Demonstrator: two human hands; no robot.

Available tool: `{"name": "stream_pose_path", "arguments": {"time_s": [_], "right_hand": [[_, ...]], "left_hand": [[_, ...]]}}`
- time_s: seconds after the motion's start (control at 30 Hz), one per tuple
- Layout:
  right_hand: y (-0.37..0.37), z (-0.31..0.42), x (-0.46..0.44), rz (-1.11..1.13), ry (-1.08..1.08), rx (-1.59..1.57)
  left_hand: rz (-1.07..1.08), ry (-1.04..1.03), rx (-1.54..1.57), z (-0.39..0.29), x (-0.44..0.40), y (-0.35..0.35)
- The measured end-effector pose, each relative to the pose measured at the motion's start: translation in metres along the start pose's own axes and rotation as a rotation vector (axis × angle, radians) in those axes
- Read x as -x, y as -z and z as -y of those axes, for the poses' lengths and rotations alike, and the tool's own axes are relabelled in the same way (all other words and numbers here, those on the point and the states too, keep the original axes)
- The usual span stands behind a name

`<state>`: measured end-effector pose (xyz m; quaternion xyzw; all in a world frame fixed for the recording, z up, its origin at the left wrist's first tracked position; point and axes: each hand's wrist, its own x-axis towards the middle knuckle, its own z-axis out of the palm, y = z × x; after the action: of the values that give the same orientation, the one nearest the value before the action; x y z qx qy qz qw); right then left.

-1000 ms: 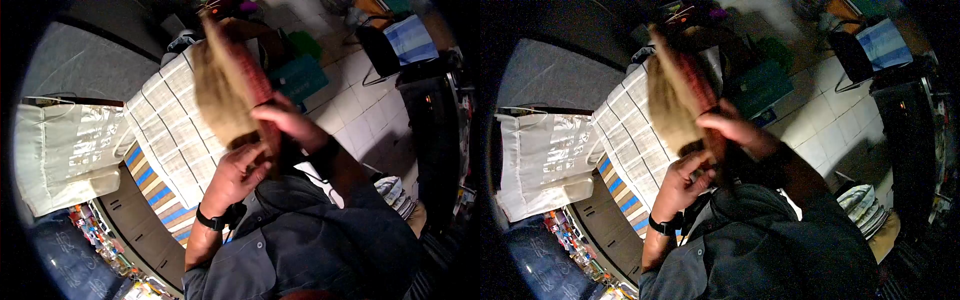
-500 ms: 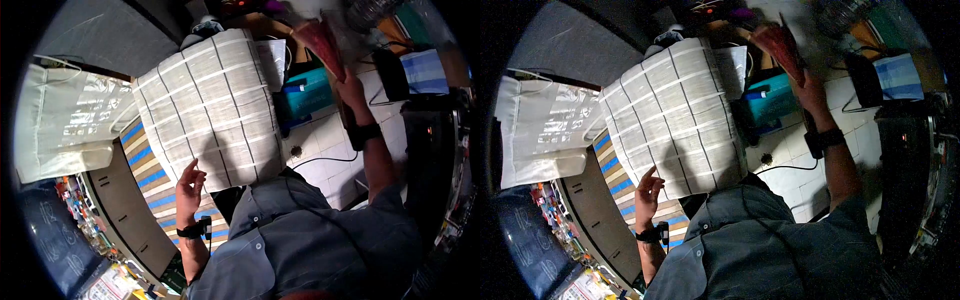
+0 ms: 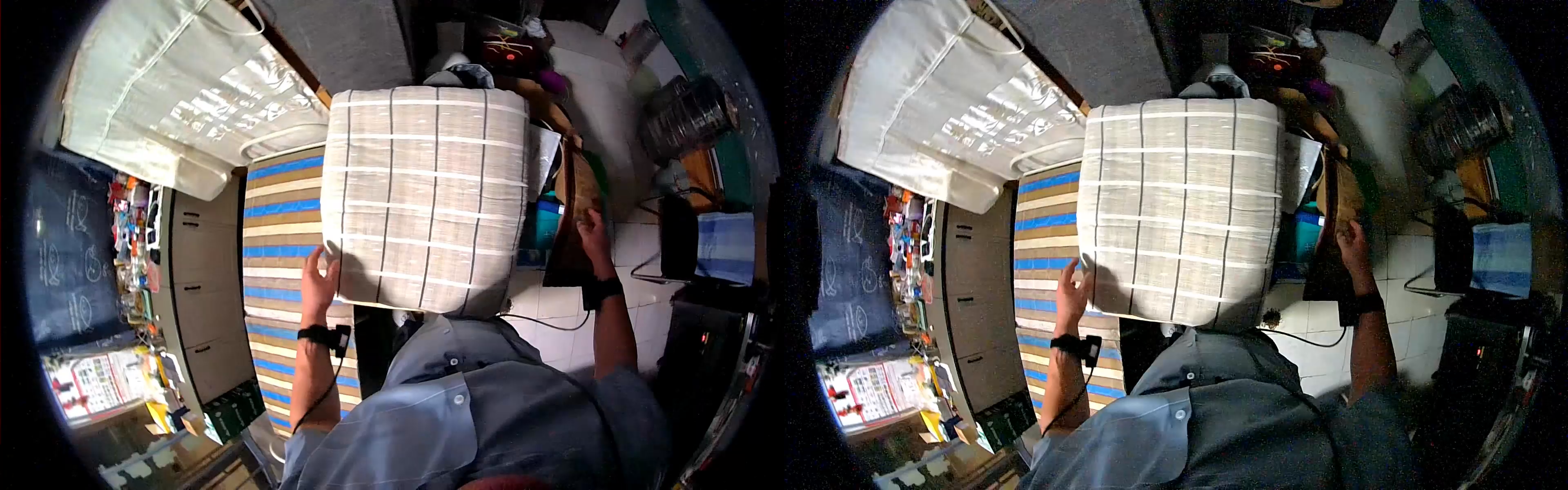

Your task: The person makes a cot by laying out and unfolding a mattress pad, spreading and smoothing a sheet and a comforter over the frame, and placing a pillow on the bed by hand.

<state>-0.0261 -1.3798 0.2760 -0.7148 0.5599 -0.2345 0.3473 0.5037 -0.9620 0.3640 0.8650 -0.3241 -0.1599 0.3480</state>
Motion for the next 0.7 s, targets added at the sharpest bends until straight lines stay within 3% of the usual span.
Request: {"name": "stream_pose_path", "arguments": {"time_s": [0.13,0.23,0.3,0.4,0.43,0.53,0.63,0.7], "right_hand": [[-0.023,0.074,0.049,0.23,-0.007,-0.238],[-0.068,0.106,0.073,0.447,-0.245,-0.456],[-0.077,0.159,0.082,0.5,-0.248,-0.525],[-0.097,0.161,0.075,0.403,-0.302,-0.604],[-0.104,0.159,0.072,0.373,-0.323,-0.632],[-0.118,0.171,0.069,0.314,-0.336,-0.648],[-0.115,0.205,0.069,0.299,-0.272,-0.576],[-0.123,0.203,0.061,0.255,-0.226,-0.585]], "left_hand": [[0.041,0.142,0.114,0.063,-0.028,-0.007],[0.296,0.252,0.557,0.077,-0.053,-0.012],[0.389,0.471,0.599,0.063,-0.06,-0.008],[0.511,0.362,1.043,0.076,-0.087,-0.027],[0.53,0.418,1.101,0.08,-0.092,-0.031],[0.406,0.468,0.821,0.093,-0.118,-0.046],[0.518,0.319,0.808,0.091,-0.127,-0.045],[0.544,0.403,0.918,0.082,-0.126,-0.046]]}}
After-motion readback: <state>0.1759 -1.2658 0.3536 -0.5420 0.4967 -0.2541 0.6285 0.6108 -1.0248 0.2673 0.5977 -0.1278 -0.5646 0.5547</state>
